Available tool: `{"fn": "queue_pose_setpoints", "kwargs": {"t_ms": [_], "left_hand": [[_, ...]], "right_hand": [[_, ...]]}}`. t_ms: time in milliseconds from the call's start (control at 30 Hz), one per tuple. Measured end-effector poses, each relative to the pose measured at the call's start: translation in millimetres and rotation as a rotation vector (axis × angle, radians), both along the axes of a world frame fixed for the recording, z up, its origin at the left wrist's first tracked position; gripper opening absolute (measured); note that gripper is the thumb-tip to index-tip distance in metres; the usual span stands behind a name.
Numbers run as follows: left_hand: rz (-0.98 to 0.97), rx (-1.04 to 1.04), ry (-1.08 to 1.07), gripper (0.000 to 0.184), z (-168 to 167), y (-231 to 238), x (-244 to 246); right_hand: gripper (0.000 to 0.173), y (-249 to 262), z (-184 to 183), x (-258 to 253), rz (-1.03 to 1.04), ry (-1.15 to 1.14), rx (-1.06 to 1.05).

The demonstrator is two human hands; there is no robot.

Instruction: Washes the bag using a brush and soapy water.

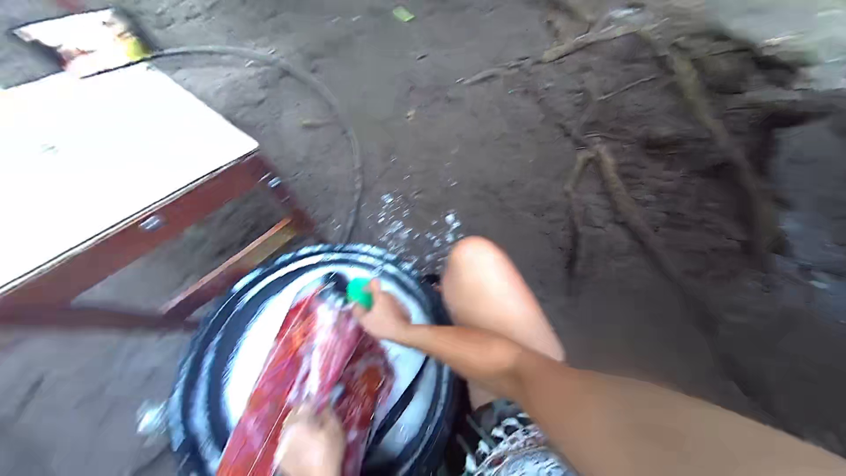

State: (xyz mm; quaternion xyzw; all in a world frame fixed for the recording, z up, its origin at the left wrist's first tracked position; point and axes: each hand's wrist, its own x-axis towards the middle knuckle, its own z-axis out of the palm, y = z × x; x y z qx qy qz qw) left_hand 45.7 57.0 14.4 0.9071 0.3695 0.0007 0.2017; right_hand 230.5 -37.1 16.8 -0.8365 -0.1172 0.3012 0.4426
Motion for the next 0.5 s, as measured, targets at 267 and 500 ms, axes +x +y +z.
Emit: {"fn": "queue_pose_setpoints", "kwargs": {"t_ms": [267,500], "left_hand": [[0.106,-0.074,0.154,0.033,13.3,9.7,-1.1],[0.129,-0.085,0.115,0.03,15.2,13.4,-1.8]], "right_hand": [[0.06,14.1,-12.1,-32.2,0.144,-0.021,-0.015],[0.056,11.6,19.9,-88.7,0.329,-0.017,0.072]]}}
